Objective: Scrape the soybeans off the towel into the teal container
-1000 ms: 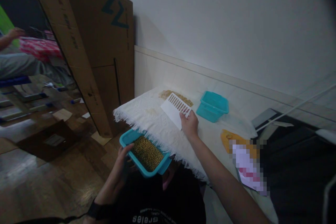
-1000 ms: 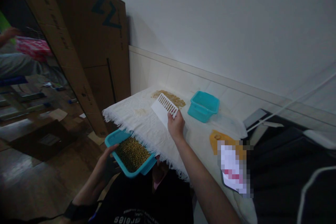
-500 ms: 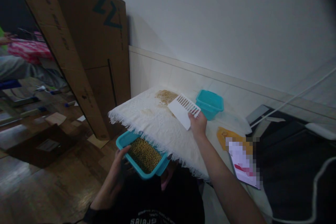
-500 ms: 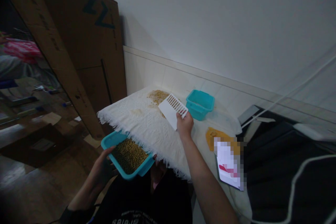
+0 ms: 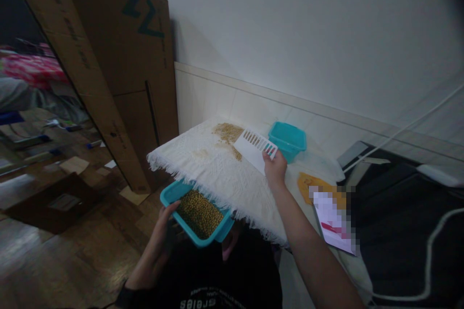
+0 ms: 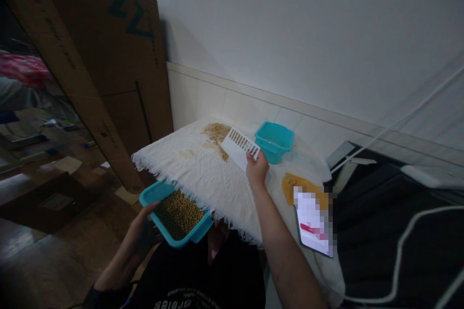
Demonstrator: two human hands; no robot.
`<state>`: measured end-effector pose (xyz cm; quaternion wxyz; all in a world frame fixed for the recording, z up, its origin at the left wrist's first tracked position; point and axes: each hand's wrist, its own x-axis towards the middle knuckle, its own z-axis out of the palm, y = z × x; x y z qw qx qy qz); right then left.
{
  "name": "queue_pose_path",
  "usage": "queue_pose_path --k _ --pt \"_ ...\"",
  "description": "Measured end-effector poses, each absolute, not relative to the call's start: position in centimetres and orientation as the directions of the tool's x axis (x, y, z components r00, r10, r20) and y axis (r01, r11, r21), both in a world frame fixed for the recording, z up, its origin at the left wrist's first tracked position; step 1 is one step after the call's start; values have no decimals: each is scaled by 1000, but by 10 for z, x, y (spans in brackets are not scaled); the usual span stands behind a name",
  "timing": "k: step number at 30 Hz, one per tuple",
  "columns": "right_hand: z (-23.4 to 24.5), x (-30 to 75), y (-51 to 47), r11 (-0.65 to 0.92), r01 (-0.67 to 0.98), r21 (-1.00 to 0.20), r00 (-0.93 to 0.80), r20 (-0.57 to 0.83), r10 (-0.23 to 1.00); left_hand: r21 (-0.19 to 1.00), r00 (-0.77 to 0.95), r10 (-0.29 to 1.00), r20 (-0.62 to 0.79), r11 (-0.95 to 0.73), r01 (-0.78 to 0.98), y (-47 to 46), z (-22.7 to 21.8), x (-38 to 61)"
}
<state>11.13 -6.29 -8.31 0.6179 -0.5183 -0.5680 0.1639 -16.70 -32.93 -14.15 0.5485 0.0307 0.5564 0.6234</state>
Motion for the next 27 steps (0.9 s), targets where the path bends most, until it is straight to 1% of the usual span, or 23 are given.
queue_pose_path --k 5,9,12,14,18,23,27 --pt "-85 111 -63 435 368 -822 275 543 793 727 -393 718 -574 227 -648 -329 -142 -168" --pt "-85 110 -66 415 453 -789 295 572 766 726 -391 715 -579 234 -647 -329 -144 -169" --pt "-88 108 -68 387 504 -772 277 569 774 723 -390 711 -585 240 -648 -329 -145 -168" --pt "-90 106 -68 401 493 -772 251 568 784 725 -389 713 -583 240 -646 -330 -144 -167" --pt "-95 102 -64 452 416 -789 216 569 794 743 -401 726 -559 223 -632 -330 -143 -165" --pt "-95 105 -59 461 329 -824 219 542 811 752 -406 729 -551 222 -621 -331 -143 -164" --pt "-93 108 -59 461 370 -806 241 563 790 751 -399 730 -556 234 -617 -331 -143 -163"
